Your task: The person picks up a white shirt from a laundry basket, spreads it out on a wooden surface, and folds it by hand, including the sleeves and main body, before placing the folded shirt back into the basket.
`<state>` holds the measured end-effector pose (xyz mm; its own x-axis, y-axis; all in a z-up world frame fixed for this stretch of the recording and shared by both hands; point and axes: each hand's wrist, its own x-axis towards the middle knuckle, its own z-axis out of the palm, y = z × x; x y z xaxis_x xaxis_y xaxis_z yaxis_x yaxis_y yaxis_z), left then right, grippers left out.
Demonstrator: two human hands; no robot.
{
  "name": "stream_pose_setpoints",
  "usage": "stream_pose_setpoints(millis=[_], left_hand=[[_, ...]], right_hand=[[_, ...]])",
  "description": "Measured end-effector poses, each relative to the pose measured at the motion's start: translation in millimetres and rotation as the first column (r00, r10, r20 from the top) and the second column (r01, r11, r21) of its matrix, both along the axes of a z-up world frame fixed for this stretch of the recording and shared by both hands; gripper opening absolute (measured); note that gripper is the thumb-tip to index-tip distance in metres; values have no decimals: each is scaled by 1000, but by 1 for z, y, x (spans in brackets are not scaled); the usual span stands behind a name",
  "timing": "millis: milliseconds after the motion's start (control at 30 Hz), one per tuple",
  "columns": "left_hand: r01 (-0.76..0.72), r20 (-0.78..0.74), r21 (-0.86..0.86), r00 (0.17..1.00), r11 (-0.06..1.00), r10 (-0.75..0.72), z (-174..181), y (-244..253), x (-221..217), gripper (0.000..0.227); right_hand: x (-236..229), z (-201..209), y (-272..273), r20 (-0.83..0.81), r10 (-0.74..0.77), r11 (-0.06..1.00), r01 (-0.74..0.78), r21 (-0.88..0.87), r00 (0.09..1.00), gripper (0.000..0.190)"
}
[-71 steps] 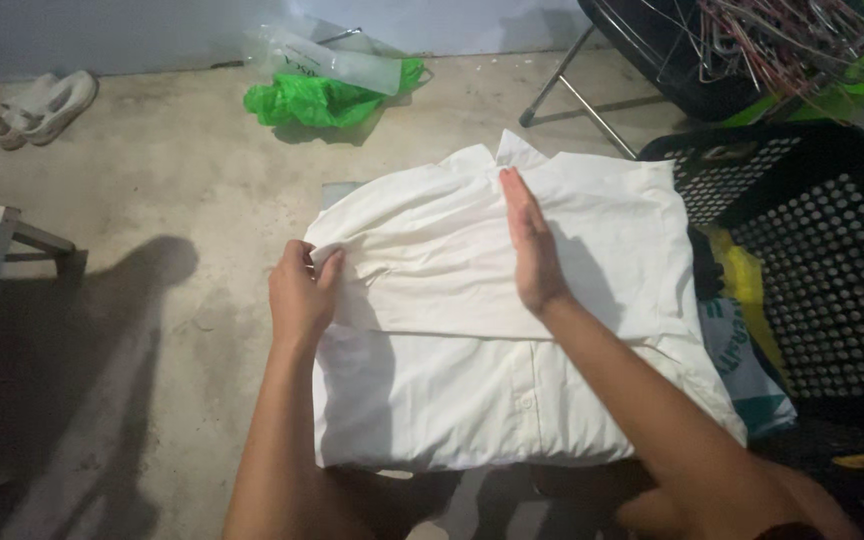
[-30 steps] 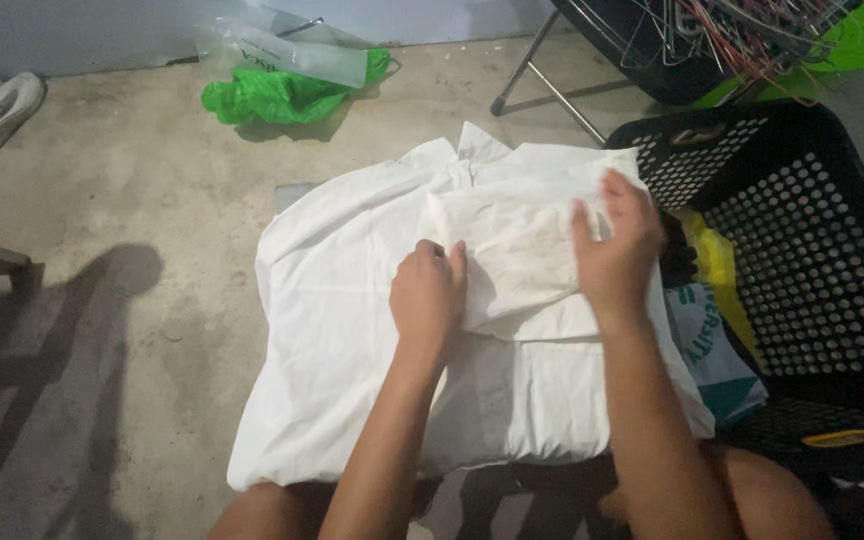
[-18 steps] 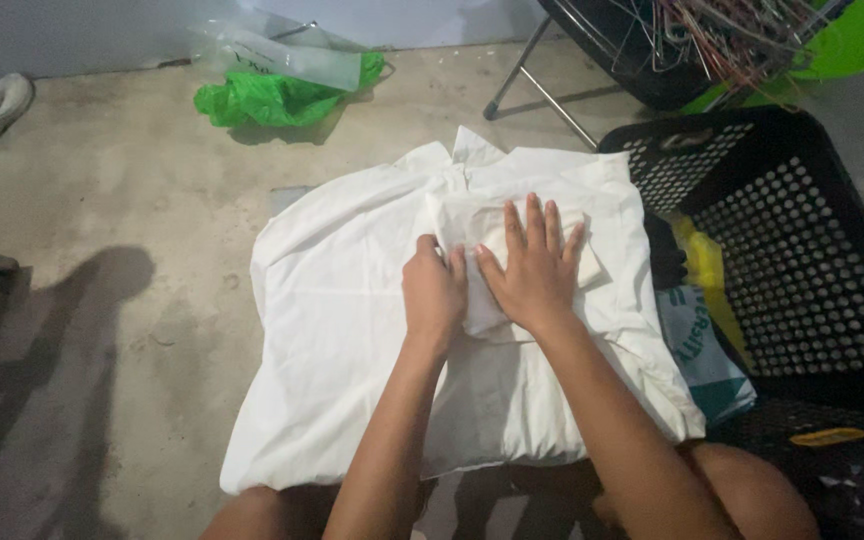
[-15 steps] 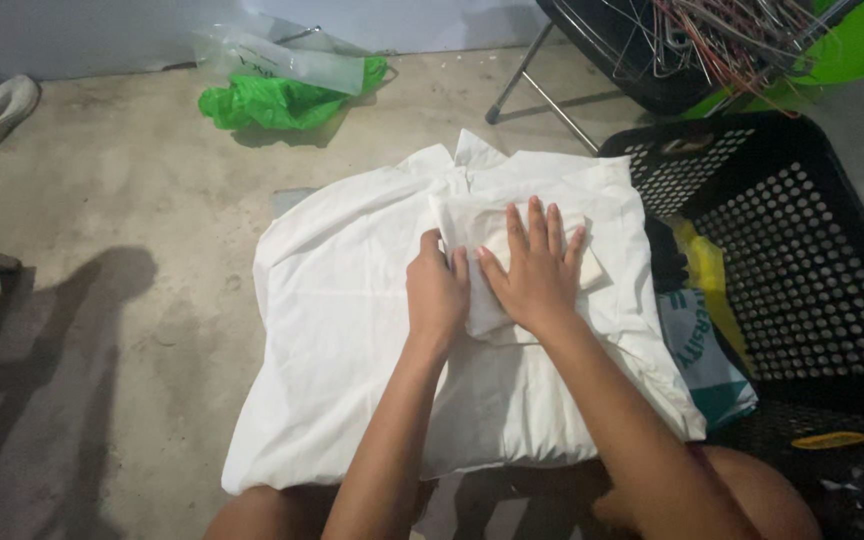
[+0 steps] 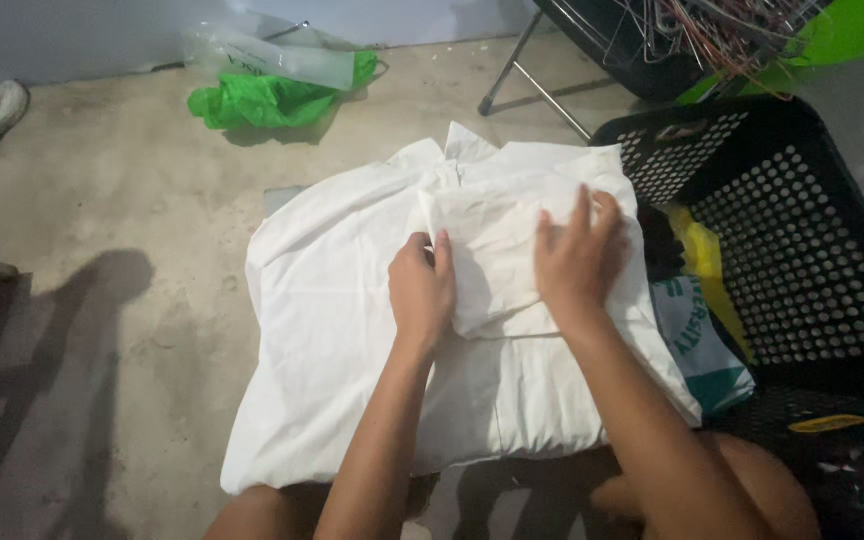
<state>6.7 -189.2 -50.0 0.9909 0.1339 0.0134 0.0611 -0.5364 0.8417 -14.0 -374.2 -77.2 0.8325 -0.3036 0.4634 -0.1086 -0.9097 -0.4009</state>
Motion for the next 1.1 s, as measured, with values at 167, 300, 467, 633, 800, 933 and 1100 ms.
stream_pose_setpoints(millis=[167, 300, 467, 633, 800, 933, 1100], left_hand=[[-37, 143, 66, 989, 997, 27, -8, -13, 0, 26], [-52, 159, 13, 986, 999, 50, -10, -12, 1, 33], [-37, 23, -33, 999, 999, 38, -12, -8, 8, 38], [-31, -50, -99, 998, 995, 26, -14, -12, 28, 34], [-32, 91, -197, 995, 980, 51, -9, -18, 28, 32], [-106, -2, -227, 994, 968, 108, -5, -16, 19, 45], [-46, -67, -18, 997, 999, 45, -16, -15, 33, 43]], right_hand=[[1, 0, -20, -86, -149, 983, 137, -123, 985, 29], [7, 5, -29, 103, 55, 994, -64, 84, 993, 19], [9, 26, -47, 168, 81, 983, -107, 150, 982, 19], [4, 33, -47, 280, 123, 981, -159, 111, 952, 19], [-1, 19, -38, 233, 42, 991, -70, 115, 972, 21], [-3, 12, -39, 224, 42, 990, -70, 122, 974, 19], [-3, 12, -47, 209, 9, 993, -34, 117, 978, 18]])
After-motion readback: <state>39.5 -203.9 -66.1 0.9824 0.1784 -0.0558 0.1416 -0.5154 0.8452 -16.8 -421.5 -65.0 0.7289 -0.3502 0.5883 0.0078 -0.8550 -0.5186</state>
